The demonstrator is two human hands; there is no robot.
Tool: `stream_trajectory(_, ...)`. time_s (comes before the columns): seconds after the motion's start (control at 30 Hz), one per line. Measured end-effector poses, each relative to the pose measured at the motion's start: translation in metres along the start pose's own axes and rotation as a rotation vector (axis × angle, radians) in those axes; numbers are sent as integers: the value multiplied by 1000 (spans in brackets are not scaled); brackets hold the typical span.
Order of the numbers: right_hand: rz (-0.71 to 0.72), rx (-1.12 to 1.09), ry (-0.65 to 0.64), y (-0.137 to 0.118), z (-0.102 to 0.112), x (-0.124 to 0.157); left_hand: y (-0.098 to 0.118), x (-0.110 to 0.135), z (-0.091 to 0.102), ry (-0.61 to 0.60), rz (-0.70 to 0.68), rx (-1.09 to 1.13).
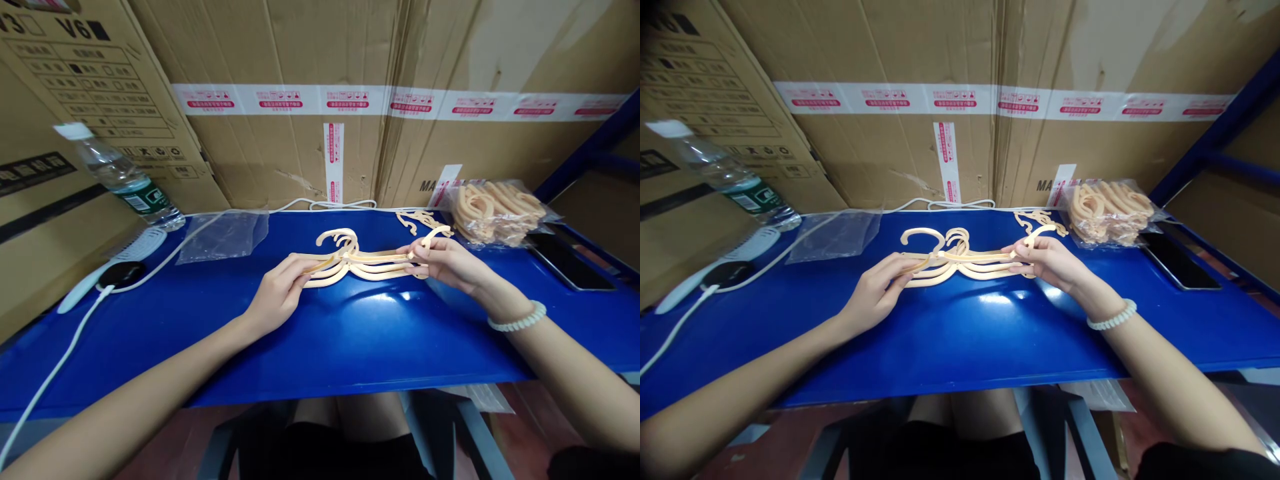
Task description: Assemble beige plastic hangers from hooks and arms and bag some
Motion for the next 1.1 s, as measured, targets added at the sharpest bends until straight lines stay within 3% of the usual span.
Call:
stream_trajectory(0.33,-7,57,-17,6,-4,-3,3,2,1,7,-19,-64)
stream_trajectory(0.6,200,180,146,-12,1,4,4,1,-3,-36,34,-17)
stream_trajectory(0.8,316,128,154,-27,-5,7,-2,2,-2,-33,112,-10)
stream_trajectory(0.87,338,107,177,-35,2,9,-3,1,0,-42,110,-25)
stream_trajectory(1.0,364,134,259,-56,36,16,-7,-2,10,-106,107,-129)
stream_trajectory(1.1,266,338,179,-60,52,14,-4,-2,11,-204,51,-302)
Point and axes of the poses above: each hand's wrist, its own x-axis away from the middle knuckle, its own z-axis out of the back of the hand, y = z × x, the point moved 10 cm from there along -x, towards the middle knuckle, and after that the axes turned 6 degrees about -y, right-handed, at the moved point
